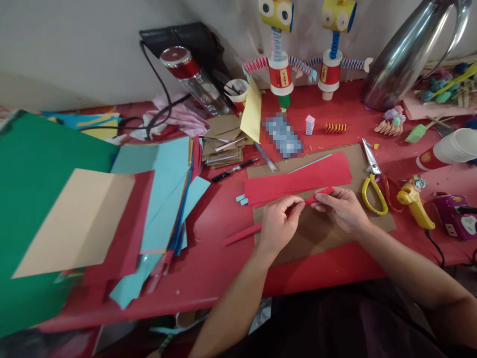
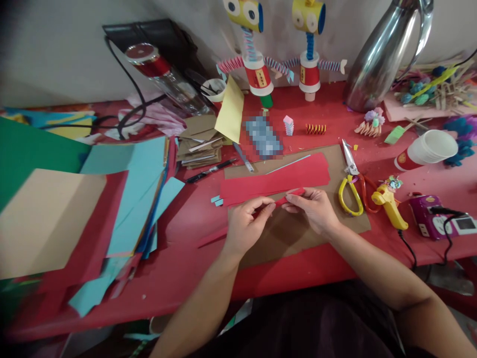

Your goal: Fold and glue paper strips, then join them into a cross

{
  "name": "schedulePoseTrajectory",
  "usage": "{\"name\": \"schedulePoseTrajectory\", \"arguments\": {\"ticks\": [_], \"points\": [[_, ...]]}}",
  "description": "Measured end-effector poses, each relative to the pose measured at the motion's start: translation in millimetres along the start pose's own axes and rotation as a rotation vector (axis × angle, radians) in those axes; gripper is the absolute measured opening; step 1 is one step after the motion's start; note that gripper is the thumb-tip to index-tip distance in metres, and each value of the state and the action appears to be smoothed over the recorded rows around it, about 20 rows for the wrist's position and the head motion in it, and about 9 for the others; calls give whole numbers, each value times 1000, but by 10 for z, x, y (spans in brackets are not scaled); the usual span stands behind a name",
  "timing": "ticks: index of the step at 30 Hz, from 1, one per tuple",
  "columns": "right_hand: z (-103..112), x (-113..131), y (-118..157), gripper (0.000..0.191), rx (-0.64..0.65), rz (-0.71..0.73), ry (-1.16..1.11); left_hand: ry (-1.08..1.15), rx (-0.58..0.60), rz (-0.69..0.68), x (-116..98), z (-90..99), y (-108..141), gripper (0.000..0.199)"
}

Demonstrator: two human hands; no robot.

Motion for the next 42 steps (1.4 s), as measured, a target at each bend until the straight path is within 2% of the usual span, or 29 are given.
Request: {"name": "schedulePoseTrajectory", "arguments": {"ticks": [14,18,22,27,31,34,37,39,42], "points": [[104,98,-12,33,-41,23,21,-10,-27,-7,34,50,-4,16],[177,234,7,34,-101,132,83,-29,-33,-5,47,55,-3,16],[285,475,10,26,-160,323,222,-94,-48,-47,73,45,-11,10],[547,972,118,21,-341,599,506,-313,-82,-162,57,-12,5,18],[746,1376,496,29,-509,741,1011,-613,-85,-269,-66,-210,106,24],[1055,1510,842,35,-669,720,1430,-733,-30,-316,-168,-401,208,26],[1559,1447,1047,43,-784,519,1614,-767,33,-302,-204,-474,294,28],[1788,1334,1087,48,-768,421,1676,-760,43,-272,-175,-412,350,32],[1848,1185,1056,46,-683,417,1750,-738,11,-238,-71,-208,455,33]]}}
Point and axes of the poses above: each hand's wrist, its own y-axis away from the middle knuckle, its own z-axis out of the back of the hand, x = y × z, the point moved 10 cm from there along -y, towards the middle knuckle, and after that the axes turned 1 degree about y, right-handed, at the moved point
